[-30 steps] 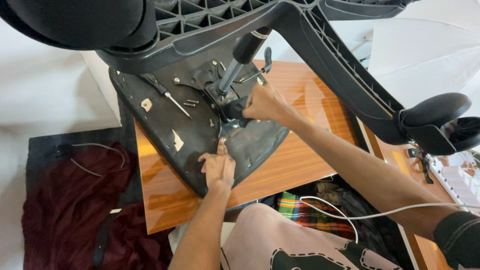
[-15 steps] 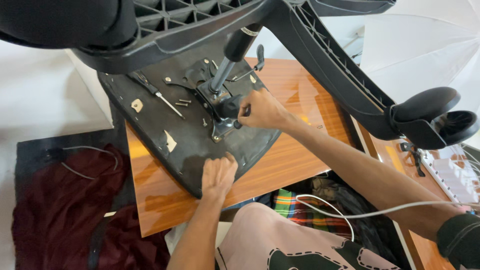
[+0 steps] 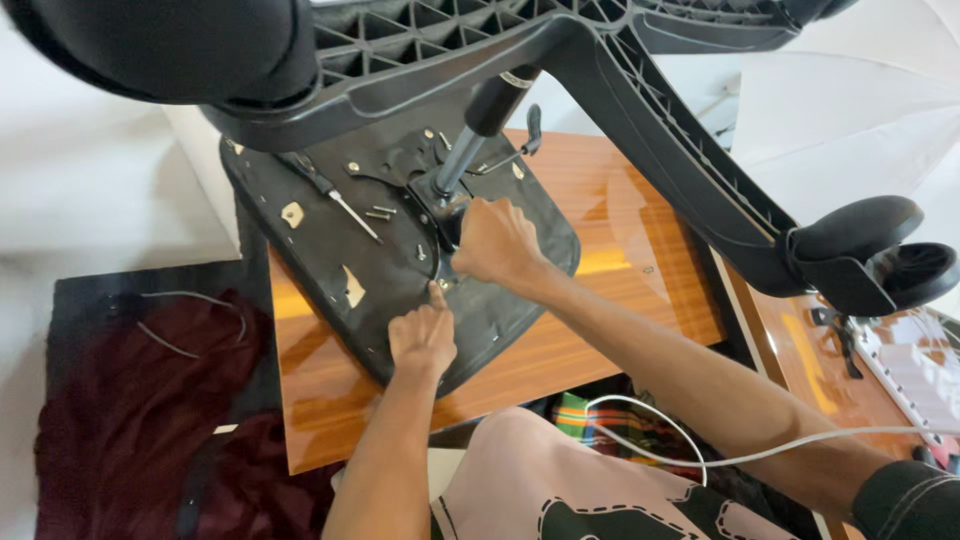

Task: The person uses a screwdriver to tighten screws on the underside of an office chair base placed on a wooden table. The person repeatedly adjusts the chair and repositions the screwdriver to access different screws.

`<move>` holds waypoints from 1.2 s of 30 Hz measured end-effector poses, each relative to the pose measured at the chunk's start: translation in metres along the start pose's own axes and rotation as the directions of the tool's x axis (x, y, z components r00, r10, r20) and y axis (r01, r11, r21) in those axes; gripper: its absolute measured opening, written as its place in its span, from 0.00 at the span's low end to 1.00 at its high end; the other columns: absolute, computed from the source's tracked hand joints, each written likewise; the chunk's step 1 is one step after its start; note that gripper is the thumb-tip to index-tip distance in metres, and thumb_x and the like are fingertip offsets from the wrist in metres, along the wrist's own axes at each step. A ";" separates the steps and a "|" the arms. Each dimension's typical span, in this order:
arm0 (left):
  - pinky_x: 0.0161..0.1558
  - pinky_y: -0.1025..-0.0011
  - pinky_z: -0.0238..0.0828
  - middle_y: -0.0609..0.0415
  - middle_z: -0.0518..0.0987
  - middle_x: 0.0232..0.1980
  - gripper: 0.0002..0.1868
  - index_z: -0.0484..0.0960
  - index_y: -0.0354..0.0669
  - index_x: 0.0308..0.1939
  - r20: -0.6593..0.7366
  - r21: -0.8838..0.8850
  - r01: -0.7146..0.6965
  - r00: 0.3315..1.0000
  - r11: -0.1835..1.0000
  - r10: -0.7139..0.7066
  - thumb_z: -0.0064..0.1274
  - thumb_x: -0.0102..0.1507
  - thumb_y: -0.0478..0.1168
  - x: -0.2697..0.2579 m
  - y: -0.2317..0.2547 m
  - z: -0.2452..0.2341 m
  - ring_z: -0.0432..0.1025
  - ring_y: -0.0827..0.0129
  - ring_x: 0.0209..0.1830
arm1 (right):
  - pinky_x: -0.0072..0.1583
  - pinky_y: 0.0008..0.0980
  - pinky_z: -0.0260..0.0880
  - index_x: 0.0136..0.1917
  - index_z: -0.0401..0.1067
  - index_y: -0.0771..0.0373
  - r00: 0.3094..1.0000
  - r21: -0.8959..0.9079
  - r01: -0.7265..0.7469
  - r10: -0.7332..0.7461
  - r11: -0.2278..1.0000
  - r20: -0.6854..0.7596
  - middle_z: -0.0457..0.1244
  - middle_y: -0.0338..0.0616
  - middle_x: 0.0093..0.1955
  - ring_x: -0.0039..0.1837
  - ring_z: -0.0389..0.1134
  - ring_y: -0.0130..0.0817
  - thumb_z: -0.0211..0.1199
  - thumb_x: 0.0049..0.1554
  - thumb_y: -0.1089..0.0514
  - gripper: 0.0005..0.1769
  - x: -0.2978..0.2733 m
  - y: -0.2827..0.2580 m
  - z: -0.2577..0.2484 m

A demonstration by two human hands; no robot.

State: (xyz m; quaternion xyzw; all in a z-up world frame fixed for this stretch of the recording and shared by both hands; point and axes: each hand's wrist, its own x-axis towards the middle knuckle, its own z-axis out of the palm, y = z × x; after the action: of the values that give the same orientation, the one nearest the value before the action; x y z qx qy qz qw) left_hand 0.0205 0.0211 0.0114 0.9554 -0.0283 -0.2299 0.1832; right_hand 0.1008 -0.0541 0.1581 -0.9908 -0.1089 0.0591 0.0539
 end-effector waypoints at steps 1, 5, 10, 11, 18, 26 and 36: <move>0.49 0.60 0.77 0.47 0.83 0.52 0.49 0.47 0.35 0.81 0.015 -0.008 0.000 1.000 1.000 0.000 0.57 0.61 0.38 0.003 -0.002 0.000 0.80 0.59 0.50 | 0.48 0.52 0.74 0.38 0.80 0.60 0.999 0.025 0.025 -0.024 0.999 -0.025 0.68 0.63 0.37 0.45 0.72 0.62 0.70 0.35 0.59 0.14 0.002 -0.002 0.000; 0.52 0.59 0.76 0.49 0.81 0.59 0.50 0.43 0.40 0.82 0.079 -0.019 0.014 0.997 1.000 -0.012 0.57 0.62 0.40 0.010 -0.002 0.003 0.78 0.59 0.56 | 0.50 0.49 0.75 0.38 0.81 0.56 1.000 0.055 -0.027 0.027 0.998 -0.005 0.69 0.59 0.35 0.44 0.74 0.58 0.68 0.39 0.58 0.11 0.013 0.012 -0.003; 0.53 0.58 0.76 0.51 0.81 0.60 0.52 0.40 0.46 0.83 0.098 -0.006 0.023 0.995 1.000 -0.023 0.57 0.62 0.41 0.002 0.000 -0.004 0.78 0.60 0.57 | 0.49 0.46 0.75 0.33 0.81 0.56 0.999 0.059 0.045 -0.045 0.997 -0.009 0.70 0.53 0.34 0.42 0.74 0.54 0.69 0.43 0.54 0.06 0.009 0.044 -0.004; 0.53 0.58 0.76 0.51 0.81 0.59 0.52 0.40 0.48 0.83 0.104 -0.002 0.027 0.994 1.000 -0.027 0.57 0.62 0.41 -0.001 0.000 -0.004 0.78 0.60 0.57 | 0.48 0.45 0.74 0.32 0.81 0.56 0.999 0.081 0.053 -0.054 0.995 0.009 0.70 0.51 0.34 0.42 0.74 0.52 0.70 0.42 0.53 0.06 0.006 0.049 -0.004; 0.52 0.59 0.76 0.51 0.82 0.56 0.55 0.36 0.49 0.83 0.111 0.003 0.030 0.993 1.000 -0.030 0.58 0.61 0.41 -0.009 0.004 -0.014 0.79 0.60 0.54 | 0.42 0.37 0.71 0.35 0.83 0.55 0.994 0.136 0.000 -0.015 0.991 0.112 0.70 0.45 0.31 0.36 0.73 0.40 0.75 0.42 0.49 0.10 -0.001 0.072 -0.013; 0.54 0.58 0.74 0.47 0.83 0.53 0.58 0.33 0.48 0.83 0.117 -0.009 -0.002 0.993 1.000 0.003 0.60 0.61 0.39 -0.013 -0.001 -0.012 0.79 0.58 0.52 | 0.37 0.24 0.66 0.40 0.83 0.62 0.979 0.433 -0.159 0.084 0.887 0.188 0.72 0.42 0.33 0.33 0.70 0.23 0.70 0.48 0.55 0.09 -0.002 0.107 -0.033; 0.49 0.51 0.78 0.34 0.82 0.44 0.18 0.83 0.35 0.42 -0.323 -0.533 0.242 0.828 0.811 -0.459 0.55 0.65 0.49 0.018 -0.056 -0.036 0.79 0.42 0.46 | 0.38 0.24 0.63 0.62 0.76 0.59 0.868 0.718 -0.479 0.152 0.504 0.473 0.71 0.38 0.42 0.37 0.63 0.23 0.54 0.62 0.50 0.20 -0.064 0.147 -0.007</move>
State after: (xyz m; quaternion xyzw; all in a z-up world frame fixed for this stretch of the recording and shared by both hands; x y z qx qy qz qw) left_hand 0.0511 0.0833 0.0135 0.8961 0.2515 -0.0399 0.3635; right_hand 0.0702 -0.2118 0.1540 -0.8260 0.1094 0.2863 0.4731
